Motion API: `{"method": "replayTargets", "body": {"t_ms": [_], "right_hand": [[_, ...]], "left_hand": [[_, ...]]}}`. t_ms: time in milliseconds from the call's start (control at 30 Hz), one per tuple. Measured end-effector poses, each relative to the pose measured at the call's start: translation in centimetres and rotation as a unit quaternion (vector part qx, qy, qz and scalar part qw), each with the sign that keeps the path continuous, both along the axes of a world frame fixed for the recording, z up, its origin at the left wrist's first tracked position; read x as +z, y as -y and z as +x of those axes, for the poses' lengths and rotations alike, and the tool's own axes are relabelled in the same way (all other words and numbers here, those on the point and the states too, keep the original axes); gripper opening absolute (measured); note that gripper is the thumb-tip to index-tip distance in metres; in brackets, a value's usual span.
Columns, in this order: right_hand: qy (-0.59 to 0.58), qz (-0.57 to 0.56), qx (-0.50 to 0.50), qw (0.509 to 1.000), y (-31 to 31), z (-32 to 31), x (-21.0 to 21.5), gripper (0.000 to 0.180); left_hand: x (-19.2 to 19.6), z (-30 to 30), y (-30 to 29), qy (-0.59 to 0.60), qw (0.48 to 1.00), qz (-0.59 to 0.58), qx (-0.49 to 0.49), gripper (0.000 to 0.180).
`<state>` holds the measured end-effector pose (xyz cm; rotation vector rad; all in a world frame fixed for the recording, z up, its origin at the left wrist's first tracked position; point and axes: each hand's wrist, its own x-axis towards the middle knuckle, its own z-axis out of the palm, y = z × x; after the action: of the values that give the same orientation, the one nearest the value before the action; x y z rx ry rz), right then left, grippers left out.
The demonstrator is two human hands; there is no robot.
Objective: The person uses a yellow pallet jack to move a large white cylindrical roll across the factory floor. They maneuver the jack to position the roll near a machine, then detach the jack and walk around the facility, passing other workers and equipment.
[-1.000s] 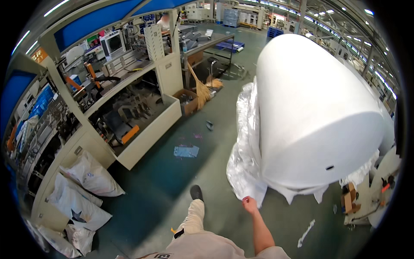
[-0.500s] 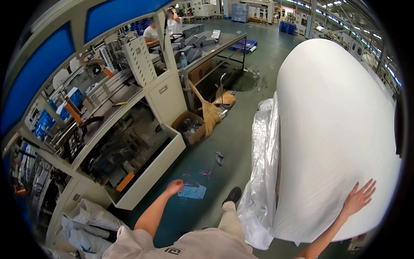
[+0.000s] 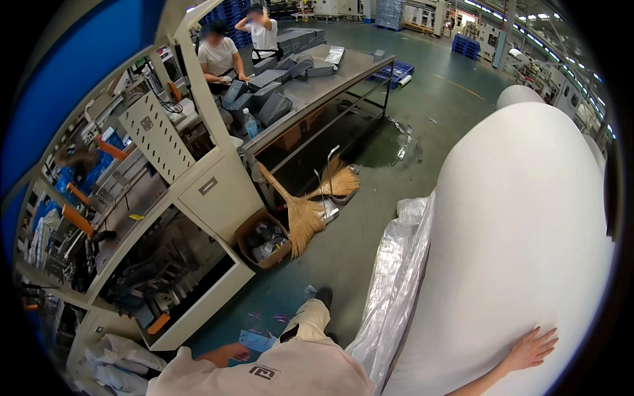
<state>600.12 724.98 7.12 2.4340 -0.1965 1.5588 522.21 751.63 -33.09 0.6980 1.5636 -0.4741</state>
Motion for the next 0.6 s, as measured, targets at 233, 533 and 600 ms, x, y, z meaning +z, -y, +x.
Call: {"method": "replayTargets", "body": {"t_ms": [233, 533, 600], "right_hand": [[-0.130, -0.060, -0.155, 0.978, -25.2, 12.4, 1.7, 0.057], [-0.107, -0.062, -0.002, 0.992, -50.5, 34.6, -0.5, 0.057], [-0.130, -0.069, -0.012, 0.989, -57.8, 39.0, -1.1, 0.057]], "left_hand": [[-4.0, 16.2, -25.6, 0.052, 0.996, 0.040, 0.061, 0.017], [6.2, 65.3, -72.7, 0.226, 0.848, 0.433, -0.207, 0.026], [8.2, 74.1, -79.5, 0.312, 0.827, 0.418, -0.209, 0.029]]}}
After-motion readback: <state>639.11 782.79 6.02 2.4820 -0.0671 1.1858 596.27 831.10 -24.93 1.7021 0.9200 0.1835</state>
